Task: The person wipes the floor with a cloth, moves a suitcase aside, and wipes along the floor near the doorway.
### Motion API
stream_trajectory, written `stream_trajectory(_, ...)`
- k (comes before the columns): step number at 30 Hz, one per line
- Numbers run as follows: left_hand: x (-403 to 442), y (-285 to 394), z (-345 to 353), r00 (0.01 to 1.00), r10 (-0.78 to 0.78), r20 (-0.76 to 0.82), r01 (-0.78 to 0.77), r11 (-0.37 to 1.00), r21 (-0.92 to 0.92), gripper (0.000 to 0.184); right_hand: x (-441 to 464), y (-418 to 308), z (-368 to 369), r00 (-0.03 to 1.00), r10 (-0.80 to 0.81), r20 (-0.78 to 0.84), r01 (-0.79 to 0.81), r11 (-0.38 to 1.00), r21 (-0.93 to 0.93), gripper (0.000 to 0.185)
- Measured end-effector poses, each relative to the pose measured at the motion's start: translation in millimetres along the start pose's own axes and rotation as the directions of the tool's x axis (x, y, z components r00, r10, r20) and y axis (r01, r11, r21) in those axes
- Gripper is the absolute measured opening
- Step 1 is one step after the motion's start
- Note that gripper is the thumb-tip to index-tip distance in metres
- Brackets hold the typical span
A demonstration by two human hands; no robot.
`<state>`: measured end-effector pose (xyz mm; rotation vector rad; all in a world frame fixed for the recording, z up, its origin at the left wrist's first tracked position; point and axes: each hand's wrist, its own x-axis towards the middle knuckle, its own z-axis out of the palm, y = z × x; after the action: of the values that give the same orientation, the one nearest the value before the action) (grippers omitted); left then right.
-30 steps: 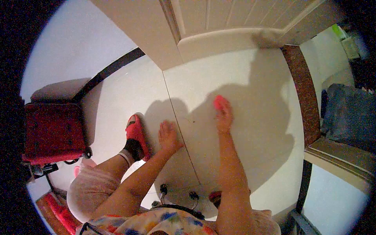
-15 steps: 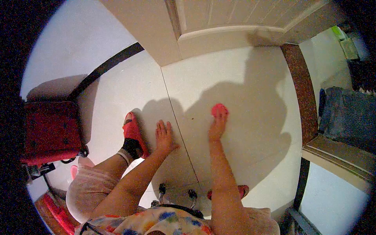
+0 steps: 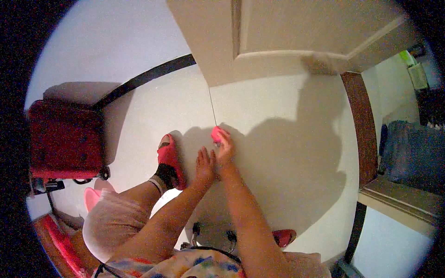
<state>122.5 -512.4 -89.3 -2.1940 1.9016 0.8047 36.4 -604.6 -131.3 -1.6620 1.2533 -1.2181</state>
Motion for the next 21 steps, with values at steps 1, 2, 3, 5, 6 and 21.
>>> stream_trajectory(1,-1.2,0.0,0.2,1.0,-0.002,0.006,0.002,1.0,0.0,0.126,3.7,-8.9,-15.9,0.992,0.117,0.035,-0.115,0.991,-0.069,0.044)
stream_trajectory(2,-2.0,1.0,0.5,1.0,-0.007,-0.001,0.007,1.0,-0.009,0.126,6.1,-18.2,-33.8,0.959,0.283,-0.013,-0.278,0.95,0.143,0.042)
stream_trajectory(3,-4.4,1.8,-1.0,1.0,-0.009,-0.005,0.009,1.0,-0.02,0.126,3.3,-19.2,-51.8,0.911,0.407,-0.075,-0.375,0.889,0.262,0.041)
stream_trajectory(5,-7.2,5.5,-4.6,1.0,-0.008,-0.008,0.007,0.999,-0.038,0.126,-4.6,-11.5,-92.8,0.774,0.585,-0.243,-0.448,0.777,0.442,0.041)
stream_trajectory(6,-7.8,5.8,-8.0,1.0,-0.007,-0.007,0.007,0.999,-0.044,0.127,-12.3,4.9,-120.7,0.78,0.569,-0.261,-0.405,0.777,0.482,0.037)
stream_trajectory(21,-19.3,-1.2,-1.4,0.999,-0.03,0.01,0.031,0.998,-0.06,0.126,-93.0,34.7,-168.1,0.775,0.458,-0.435,-0.395,0.889,0.233,0.04)
